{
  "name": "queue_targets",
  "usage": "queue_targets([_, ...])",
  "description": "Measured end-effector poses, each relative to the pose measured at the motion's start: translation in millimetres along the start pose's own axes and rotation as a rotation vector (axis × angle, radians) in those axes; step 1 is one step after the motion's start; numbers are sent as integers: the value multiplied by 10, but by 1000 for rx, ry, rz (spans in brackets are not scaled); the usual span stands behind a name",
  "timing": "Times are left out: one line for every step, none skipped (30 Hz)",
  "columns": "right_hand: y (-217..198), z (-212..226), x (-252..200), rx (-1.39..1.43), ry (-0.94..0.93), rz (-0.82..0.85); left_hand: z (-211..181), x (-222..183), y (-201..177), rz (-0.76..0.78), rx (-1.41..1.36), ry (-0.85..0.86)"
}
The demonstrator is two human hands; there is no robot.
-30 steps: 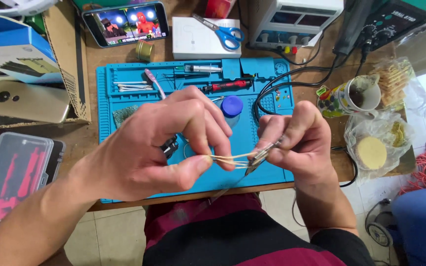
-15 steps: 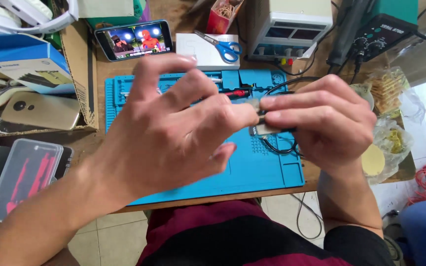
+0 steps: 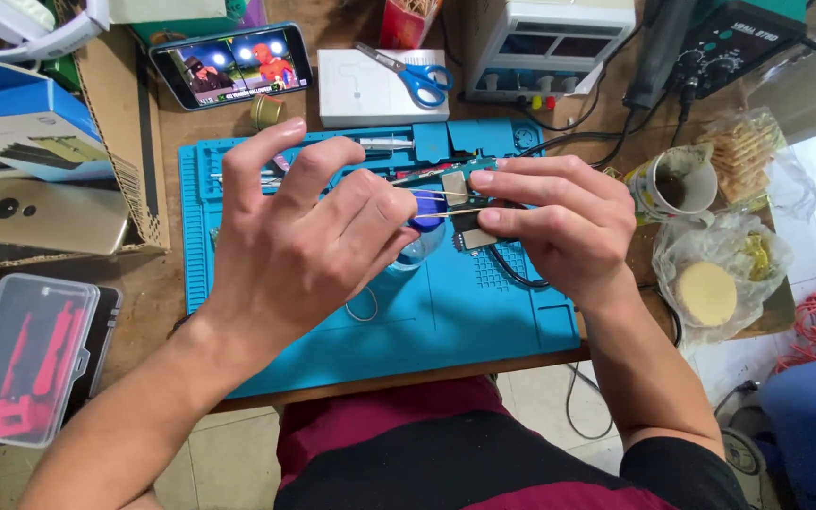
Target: Repairing a mobile phone motherboard by connecting wires and securing components with rubber bands on a specialized workbench.
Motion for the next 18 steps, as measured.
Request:
queue_targets([33, -13, -23, 2, 1, 0, -8, -19, 18, 1, 0, -1])
queue_targets([52, -33, -44, 22, 11, -19, -5, -39, 65, 43, -11, -19])
queue_targets([72, -51, -67, 42, 25, -37, -1, -60, 111, 86, -25, -35])
queue_targets([81, -46, -71, 43, 28, -37, -11, -56, 118, 89, -27, -35])
queue_targets([81, -50, -76, 60, 45, -51, -22, -52, 99, 56, -17, -34])
queue_targets([84, -54, -83, 76, 61, -65, -36, -51, 81, 22, -6, -33])
queue_targets([101, -48, -117, 79, 67, -62, -47, -63, 98, 27, -11, -35])
queue_targets([112, -71, -153, 112, 113, -68, -56, -73, 103, 16, -30, -43])
queue_targets([116, -103, -180, 141, 155, -76, -57, -66, 110, 0, -47, -47])
queue_targets([126, -116, -207, 139, 156, -77, -68, -65, 127, 0, -48, -45])
queue_targets([122, -131, -240, 143, 163, -99, -81, -67, 146, 2, -80, -45])
queue_targets([119, -144, -272, 148, 171, -121, -94, -69, 165, 5, -111, -45])
queue_targets([118, -152, -293, 145, 170, -122, -105, -51, 153, 3, -112, -44])
queue_targets([122, -178, -319, 140, 198, -120, -117, -34, 149, 13, -105, -41])
queue_targets([130, -198, -352, 138, 229, -117, -136, -27, 144, 27, -99, -41])
queue_targets([132, -186, -348, 139, 231, -115, -151, -41, 165, 28, -101, -42])
queue_targets([149, -164, -338, 132, 220, -99, -152, -56, 186, 31, -115, -59])
queue_targets([165, -144, -328, 125, 209, -82, -154, -70, 207, 34, -128, -75])
Point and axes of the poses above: each hand's wrist, its own x-axis towards the middle knuckle, its own y-axis out of the palm, z = x × y, the point moved 7 cm from there along x, towards the middle knuckle, and after that the axes turned 2 degrees about -z, right-handed, at the moved point
